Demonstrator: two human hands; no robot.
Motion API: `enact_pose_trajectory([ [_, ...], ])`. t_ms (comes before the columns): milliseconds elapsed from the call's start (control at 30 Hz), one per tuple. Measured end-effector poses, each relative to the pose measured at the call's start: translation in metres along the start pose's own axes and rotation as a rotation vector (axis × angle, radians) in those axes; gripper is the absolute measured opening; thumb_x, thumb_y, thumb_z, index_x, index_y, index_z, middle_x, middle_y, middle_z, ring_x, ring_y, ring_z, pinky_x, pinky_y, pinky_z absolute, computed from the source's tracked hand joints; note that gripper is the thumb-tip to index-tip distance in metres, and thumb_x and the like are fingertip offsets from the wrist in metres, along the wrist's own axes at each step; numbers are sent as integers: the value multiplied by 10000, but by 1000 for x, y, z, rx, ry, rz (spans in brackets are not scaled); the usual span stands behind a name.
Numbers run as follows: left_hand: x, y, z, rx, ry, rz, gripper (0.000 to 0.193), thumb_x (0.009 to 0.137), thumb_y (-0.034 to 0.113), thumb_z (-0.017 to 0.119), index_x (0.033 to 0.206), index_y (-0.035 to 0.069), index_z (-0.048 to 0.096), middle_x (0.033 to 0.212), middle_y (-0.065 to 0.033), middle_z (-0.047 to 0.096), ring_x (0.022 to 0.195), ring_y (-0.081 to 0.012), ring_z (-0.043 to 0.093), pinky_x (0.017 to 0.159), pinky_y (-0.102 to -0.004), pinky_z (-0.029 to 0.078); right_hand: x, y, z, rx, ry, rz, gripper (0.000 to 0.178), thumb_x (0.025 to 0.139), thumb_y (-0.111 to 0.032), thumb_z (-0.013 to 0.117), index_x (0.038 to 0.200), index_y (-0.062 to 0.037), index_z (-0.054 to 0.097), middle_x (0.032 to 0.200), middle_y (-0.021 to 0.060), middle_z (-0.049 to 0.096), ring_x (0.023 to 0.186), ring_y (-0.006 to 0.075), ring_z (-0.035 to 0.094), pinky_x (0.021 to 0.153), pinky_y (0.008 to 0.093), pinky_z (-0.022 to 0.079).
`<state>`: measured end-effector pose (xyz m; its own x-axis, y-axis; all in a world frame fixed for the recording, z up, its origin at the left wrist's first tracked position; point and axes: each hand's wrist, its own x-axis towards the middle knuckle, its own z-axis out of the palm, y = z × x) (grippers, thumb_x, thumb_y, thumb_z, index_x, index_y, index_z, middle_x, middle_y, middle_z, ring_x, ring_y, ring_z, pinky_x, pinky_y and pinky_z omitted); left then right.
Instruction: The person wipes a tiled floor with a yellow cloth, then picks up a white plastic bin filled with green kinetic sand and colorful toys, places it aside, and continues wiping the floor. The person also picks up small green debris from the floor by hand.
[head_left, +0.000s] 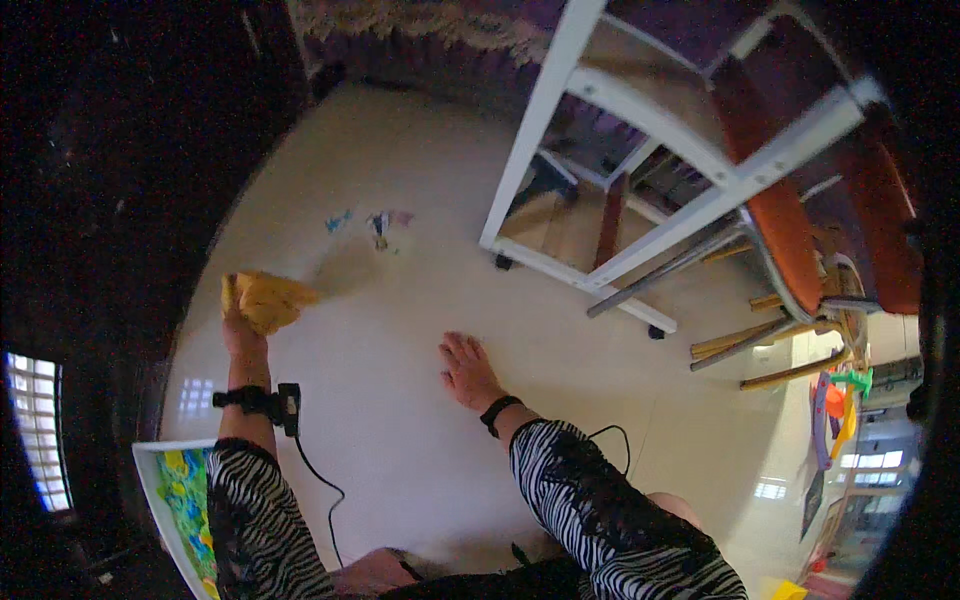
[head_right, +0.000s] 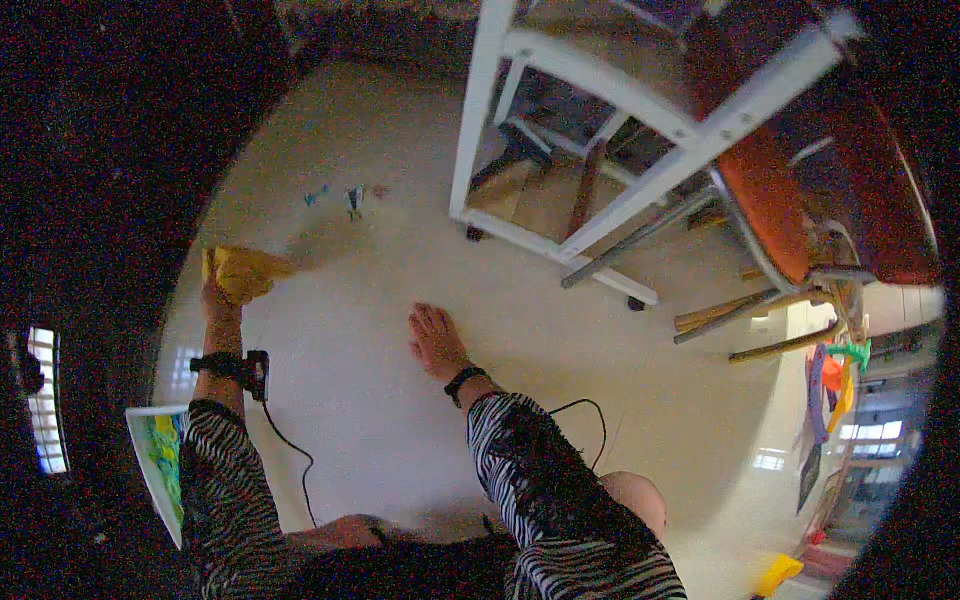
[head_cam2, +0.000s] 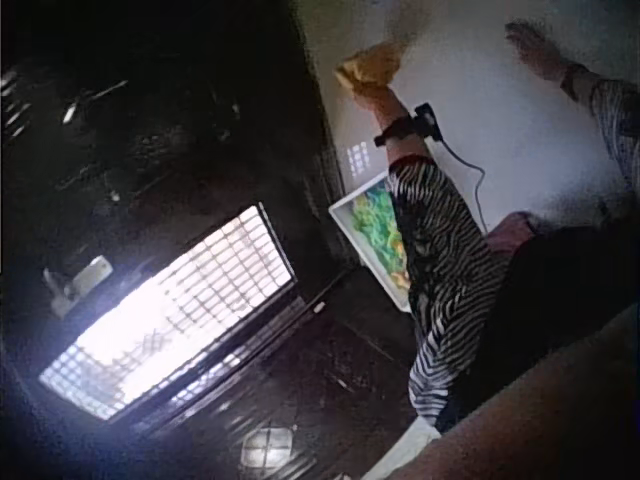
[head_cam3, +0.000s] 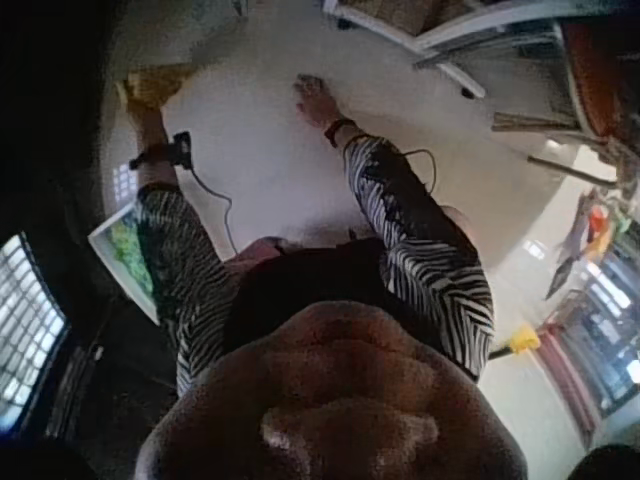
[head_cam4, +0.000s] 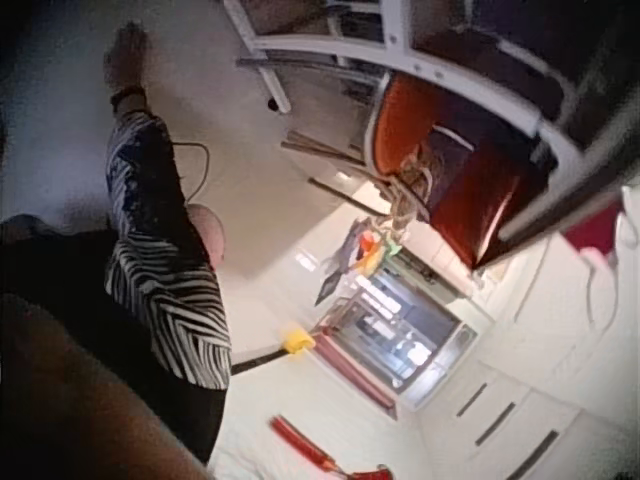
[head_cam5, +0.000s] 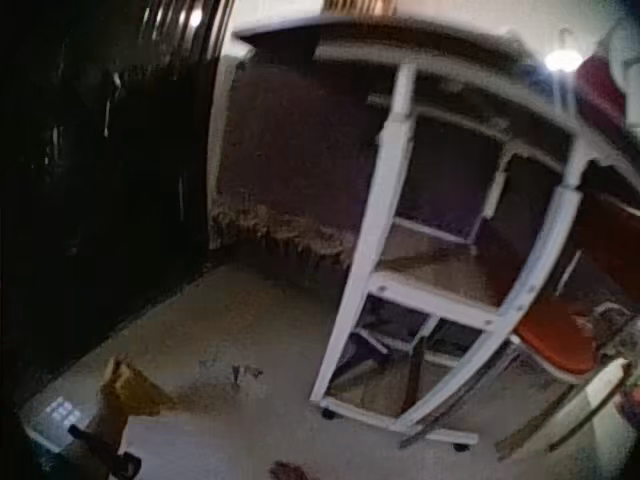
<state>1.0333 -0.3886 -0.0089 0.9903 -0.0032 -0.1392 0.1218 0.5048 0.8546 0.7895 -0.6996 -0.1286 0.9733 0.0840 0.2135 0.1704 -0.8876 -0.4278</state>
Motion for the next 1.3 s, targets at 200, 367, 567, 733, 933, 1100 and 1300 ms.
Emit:
enact_pose_trajectory([
  [200, -21, 33, 34, 131, -38, -259, 530, 893, 446, 459, 1336, 178, 343, 1360, -108, 344, 1175, -274, 425, 886, -463, 422, 12, 9, -50, 52, -344, 84, 434, 830, -207, 474, 1208, 4, 445, 1332, 192, 361, 1159, 363, 431, 959, 437, 373],
  [367, -53, 27, 28, 585, 210, -191, 533, 885, 449, 461, 1337, 191, 342, 1385, -101, 306, 1135, -284, 440, 867, -437, 412, -13, 22, -156, 28, -596, 190, 337, 867, -220, 408, 1122, -20, 499, 1146, 194, 535, 1054, 340, 523, 881, 431, 424],
  [567, -78, 46, 63, 597, 289, 317, 519, 907, 411, 399, 1351, 152, 324, 1389, -109, 315, 1158, -271, 408, 935, -399, 344, -54, 28, -228, 29, -528, 148, 267, 888, -214, 404, 872, 10, 549, 763, 155, 601, 756, 283, 614, 689, 404, 475],
  [733, -134, -2, 221, 369, -79, 593, 510, 925, 379, 347, 1363, 120, 308, 1392, -116, 323, 1177, -259, 381, 991, -367, 286, -9, -7, -227, 1133, -19, 757, 211, 910, -204, 426, 896, -37, 555, 858, 114, 608, 731, 203, 626, 657, 366, 502],
  [933, -207, -63, 291, 792, -909, 303, 600, 911, 494, 330, 1365, 102, 297, 1379, -133, 342, 1203, -287, 363, 1009, -358, 268, 46, -79, -259, 2211, 286, 497, 253, 917, -257, 454, 1072, -82, 550, 1017, 71, 599, 1042, 215, 531, 842, 370, 436],
  [1100, -245, -44, 296, 262, -766, -399, 590, 903, 547, 285, 1283, 102, 359, 1335, -123, 384, 1208, -321, 363, 992, -453, 291, 42, -105, -345, 1135, 880, 61, 332, 922, -294, 446, 1122, -44, 534, 1098, 96, 569, 1023, 245, 519, 880, 366, 404],
  [1300, -267, 10, 320, -285, -578, -618, 748, 870, 625, 253, 1307, 20, 301, 1262, -207, 409, 1145, -367, 414, 964, -528, 332, 4, -118, -328, 319, 227, 58, 366, 883, -243, 483, 1173, -20, 509, 1200, 181, 502, 1097, 364, 461, 926, 396, 389],
])
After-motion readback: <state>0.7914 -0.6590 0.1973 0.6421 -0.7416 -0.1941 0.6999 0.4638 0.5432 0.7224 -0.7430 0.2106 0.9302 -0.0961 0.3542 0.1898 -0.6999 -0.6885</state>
